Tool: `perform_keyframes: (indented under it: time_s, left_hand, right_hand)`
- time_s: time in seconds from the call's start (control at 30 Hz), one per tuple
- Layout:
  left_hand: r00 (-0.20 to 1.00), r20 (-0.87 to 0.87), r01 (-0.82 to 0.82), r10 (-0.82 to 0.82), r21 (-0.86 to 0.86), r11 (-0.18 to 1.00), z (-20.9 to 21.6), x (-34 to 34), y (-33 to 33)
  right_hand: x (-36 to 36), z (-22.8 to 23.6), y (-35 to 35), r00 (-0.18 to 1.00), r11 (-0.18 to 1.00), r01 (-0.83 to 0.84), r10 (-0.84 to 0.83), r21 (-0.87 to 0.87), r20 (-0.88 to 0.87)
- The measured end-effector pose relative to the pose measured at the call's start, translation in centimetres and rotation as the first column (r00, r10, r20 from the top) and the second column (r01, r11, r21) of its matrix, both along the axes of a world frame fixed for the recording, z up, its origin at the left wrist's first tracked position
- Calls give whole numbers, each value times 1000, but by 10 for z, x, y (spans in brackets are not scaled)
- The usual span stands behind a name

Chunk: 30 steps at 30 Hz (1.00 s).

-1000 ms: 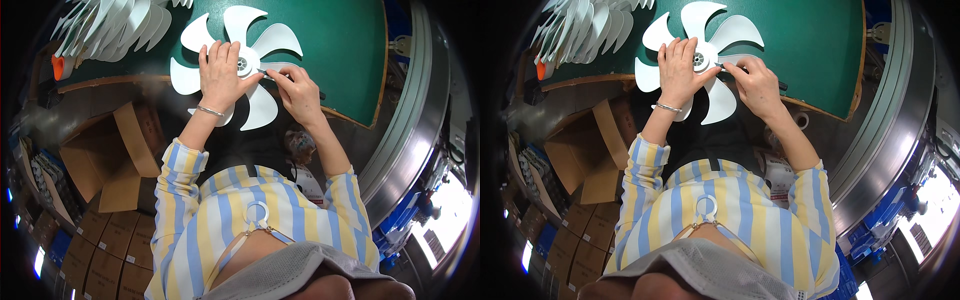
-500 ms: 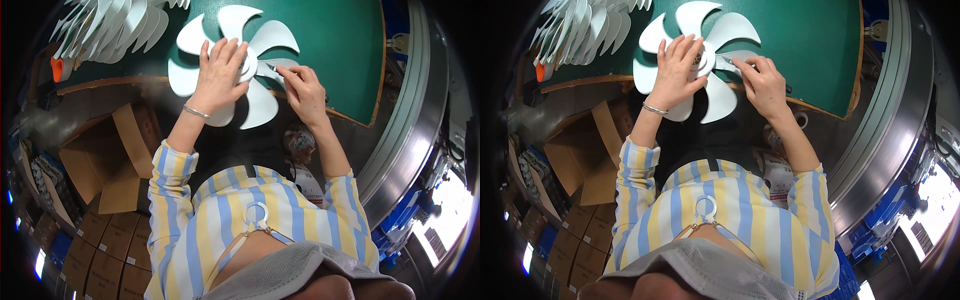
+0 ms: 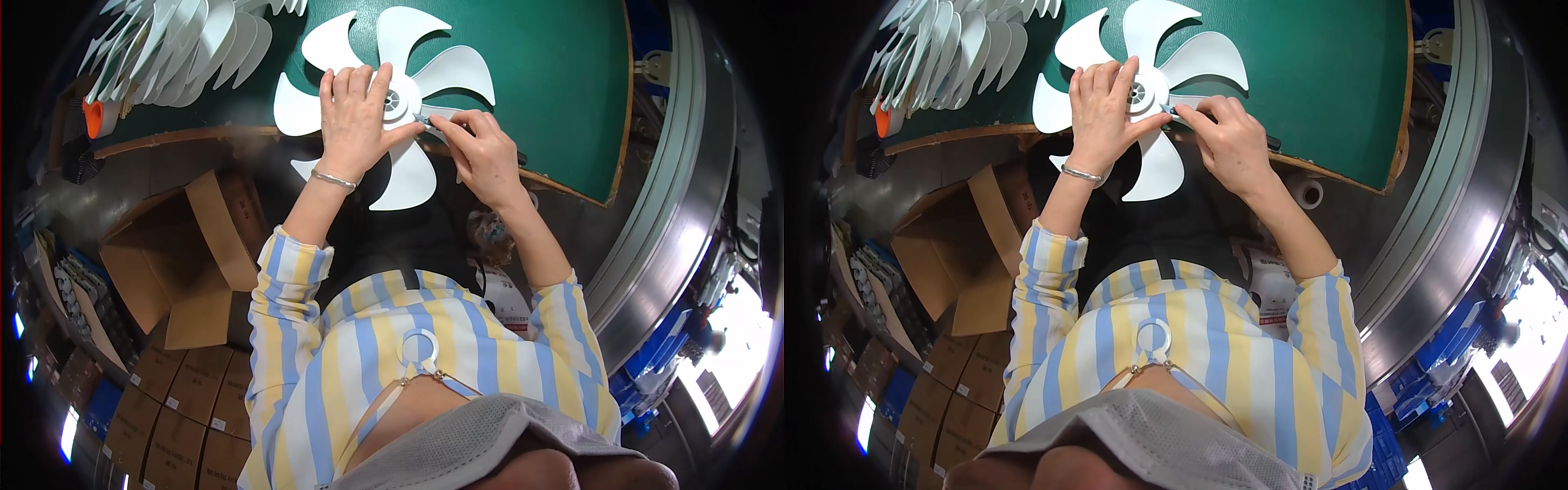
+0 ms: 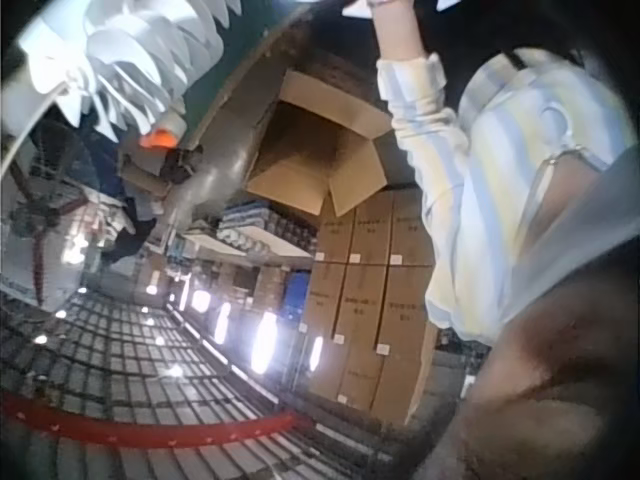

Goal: Assembling plastic fan blades onto a central hub at a factory assembly station.

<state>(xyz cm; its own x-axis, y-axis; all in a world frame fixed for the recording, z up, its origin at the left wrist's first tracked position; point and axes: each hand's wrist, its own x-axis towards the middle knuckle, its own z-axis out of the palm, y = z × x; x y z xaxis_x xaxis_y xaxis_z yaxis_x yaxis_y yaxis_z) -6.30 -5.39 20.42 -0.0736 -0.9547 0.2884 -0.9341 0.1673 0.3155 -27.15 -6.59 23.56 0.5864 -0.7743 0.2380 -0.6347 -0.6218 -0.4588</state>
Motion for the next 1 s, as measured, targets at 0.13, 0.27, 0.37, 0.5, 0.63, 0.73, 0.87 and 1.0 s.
perform_keyframes:
  time_s: [0.13,0.27,0.37,0.5,0.63,0.73,0.87,1.0]
  left_hand:
    - [1000,4,-7,7,2,1000,-2,0,1]
    - [1000,-9,-10,10,-4,1000,-1,-1,2]
    - [1000,-13,-11,11,-1,1000,0,0,1]
    - [1000,-17,-14,14,0,1000,-1,-1,0]
    - [1000,-28,-13,13,11,1000,0,-1,-1]
    - [999,-21,-25,26,12,1000,-1,-2,-1]
    - [999,-39,-20,21,7,1000,-2,-3,-1]
    - [999,-50,-11,13,33,999,0,-2,0]
  right_hand:
    - [0,-1,1,1000,1000,-6,6,12,-13]
    - [0,-1,0,1000,1000,-8,8,-3,-5]
    - [0,0,-1,1000,1000,-10,10,-8,-10]
    - [0,2,-3,1000,999,-3,4,36,-26]
    - [0,0,-3,999,1000,8,-7,23,-36]
    - [0,0,-3,999,1000,7,-7,24,-32]
    - [-1,0,-1,1000,1000,9,-9,8,-29]
    - [-5,4,-2,997,996,65,-67,-53,-33]
